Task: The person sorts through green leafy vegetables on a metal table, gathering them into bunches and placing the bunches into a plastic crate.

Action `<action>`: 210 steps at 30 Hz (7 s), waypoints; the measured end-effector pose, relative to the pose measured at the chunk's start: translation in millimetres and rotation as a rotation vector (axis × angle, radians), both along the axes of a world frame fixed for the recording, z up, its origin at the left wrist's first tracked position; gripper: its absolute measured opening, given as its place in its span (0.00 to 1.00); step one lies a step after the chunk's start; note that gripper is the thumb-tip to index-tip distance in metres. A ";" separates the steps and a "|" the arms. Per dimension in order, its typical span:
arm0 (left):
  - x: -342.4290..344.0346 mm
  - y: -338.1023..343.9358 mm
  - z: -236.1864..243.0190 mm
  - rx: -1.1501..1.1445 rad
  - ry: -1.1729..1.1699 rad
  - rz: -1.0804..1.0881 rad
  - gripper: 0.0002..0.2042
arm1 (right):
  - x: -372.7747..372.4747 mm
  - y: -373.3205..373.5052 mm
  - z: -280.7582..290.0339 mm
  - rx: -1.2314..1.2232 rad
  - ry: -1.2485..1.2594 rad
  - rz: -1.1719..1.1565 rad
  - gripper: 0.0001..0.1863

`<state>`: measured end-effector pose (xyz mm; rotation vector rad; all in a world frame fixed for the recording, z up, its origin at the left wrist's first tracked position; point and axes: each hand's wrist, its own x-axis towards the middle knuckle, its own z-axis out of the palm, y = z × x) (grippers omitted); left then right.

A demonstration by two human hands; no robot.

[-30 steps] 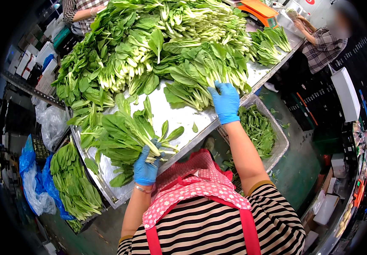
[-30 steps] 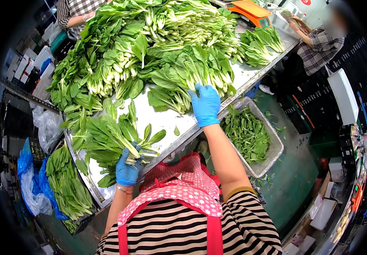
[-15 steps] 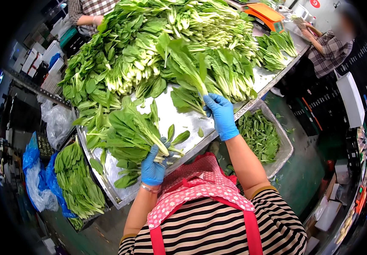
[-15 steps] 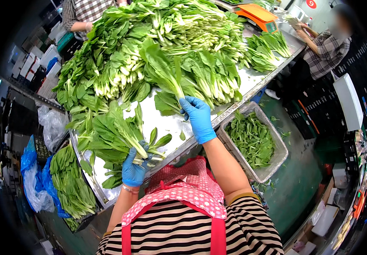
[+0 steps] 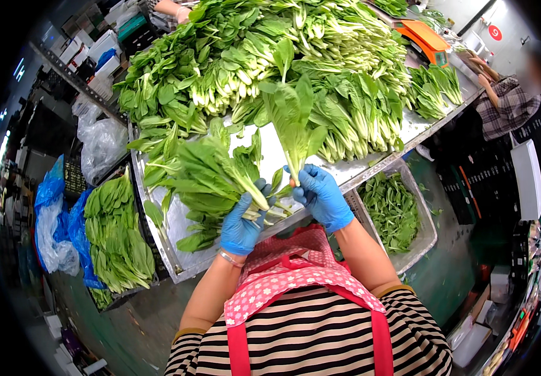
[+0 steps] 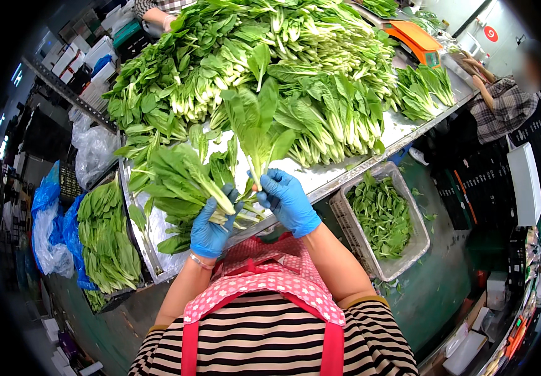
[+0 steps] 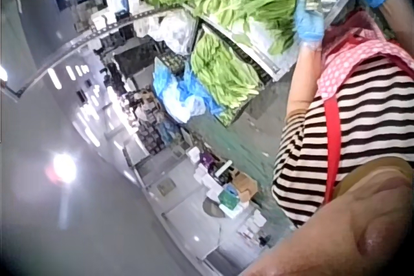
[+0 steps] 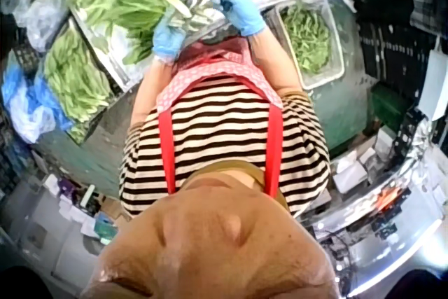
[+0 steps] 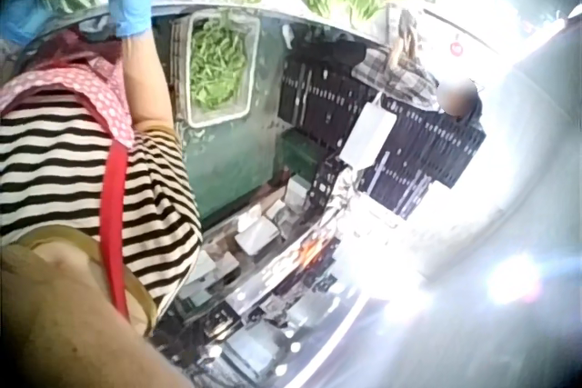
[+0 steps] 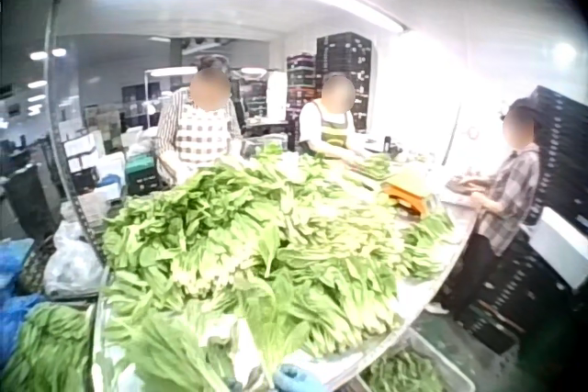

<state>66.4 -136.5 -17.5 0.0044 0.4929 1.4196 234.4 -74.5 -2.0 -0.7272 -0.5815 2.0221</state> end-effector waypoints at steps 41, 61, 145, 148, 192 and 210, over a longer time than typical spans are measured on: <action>-3.4 2.9 -9.2 -0.011 0.052 0.006 0.20 | 106.6 107.8 -20.5 0.663 -1.907 -0.550 0.10; -3.8 8.2 -10.5 -0.029 0.028 0.043 0.20 | 55.0 70.7 6.0 0.330 -0.486 -0.254 0.11; -37.3 10.2 -23.0 -0.047 0.760 0.339 0.16 | -59.8 -6.8 32.2 1.001 -0.960 -0.081 0.21; -29.7 10.9 -16.9 0.043 0.677 0.360 0.18 | -75.9 -0.1 14.4 0.864 -0.876 -0.074 0.17; 267.3 166.6 71.9 0.589 1.665 -0.339 0.35 | 229.8 138.2 59.9 0.451 -0.303 -0.421 0.25; 273.1 177.7 69.3 0.015 1.162 -0.159 0.14 | 594.4 418.6 20.9 0.691 -1.503 -1.137 0.46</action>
